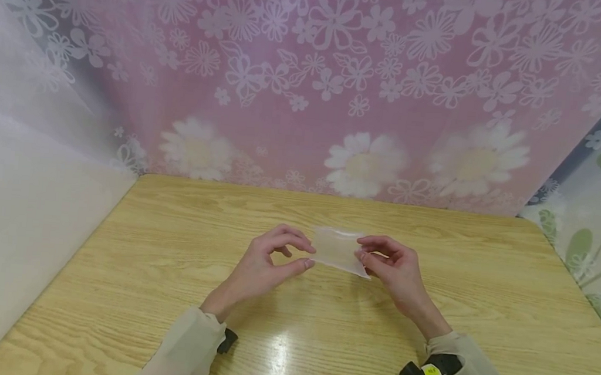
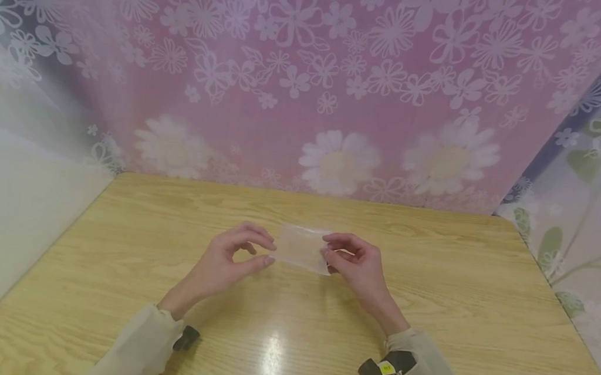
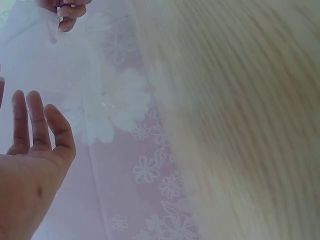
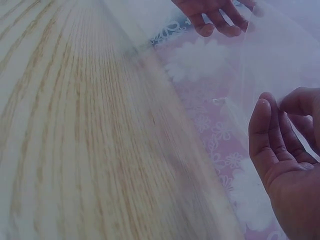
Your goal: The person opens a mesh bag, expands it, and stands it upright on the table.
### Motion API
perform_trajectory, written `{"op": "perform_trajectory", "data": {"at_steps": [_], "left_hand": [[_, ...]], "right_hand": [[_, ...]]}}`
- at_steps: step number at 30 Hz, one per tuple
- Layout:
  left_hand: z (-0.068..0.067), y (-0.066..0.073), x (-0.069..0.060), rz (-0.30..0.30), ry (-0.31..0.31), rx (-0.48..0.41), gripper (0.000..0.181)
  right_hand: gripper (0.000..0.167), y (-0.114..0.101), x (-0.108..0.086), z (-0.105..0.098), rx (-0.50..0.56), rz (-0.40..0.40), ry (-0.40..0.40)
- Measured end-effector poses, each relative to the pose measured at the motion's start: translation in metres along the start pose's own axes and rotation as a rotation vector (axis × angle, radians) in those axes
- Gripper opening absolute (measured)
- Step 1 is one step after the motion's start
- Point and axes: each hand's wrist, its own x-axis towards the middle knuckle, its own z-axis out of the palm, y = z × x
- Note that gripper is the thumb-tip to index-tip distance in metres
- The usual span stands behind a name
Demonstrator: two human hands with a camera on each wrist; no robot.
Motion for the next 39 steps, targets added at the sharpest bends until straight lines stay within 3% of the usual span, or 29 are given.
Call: {"op": "perform_trajectory", "data": {"at_steps": [6, 14, 23, 28, 39], "left_hand": [[0.001, 0.001, 0.002, 0.043, 0.031, -0.004, 0.01], [0.004, 0.001, 0.005, 0.07, 0.067, -0.09, 0.01], [0.009, 0.002, 0.009, -0.014, 0.096, -0.258, 0.011], [0.011, 0.003, 0.01, -0.021, 0.113, -0.311, 0.011], [0.014, -0.001, 0.011, 0.006, 0.135, -0.286, 0.01]], "right_hand": [[0.022, 0.001, 0.0, 0.001, 0.017, 0.009, -0.02], [0.027, 0.0, -0.002, 0.001, 0.015, -0.015, -0.057], [0.022, -0.006, -0.004, 0.001, 0.011, -0.103, -0.067], [0.02, -0.012, -0.005, 0.003, 0.019, -0.126, -0.043], [0.025, -0.017, -0.008, 0.002, -0.029, -0.243, -0.043]]}}
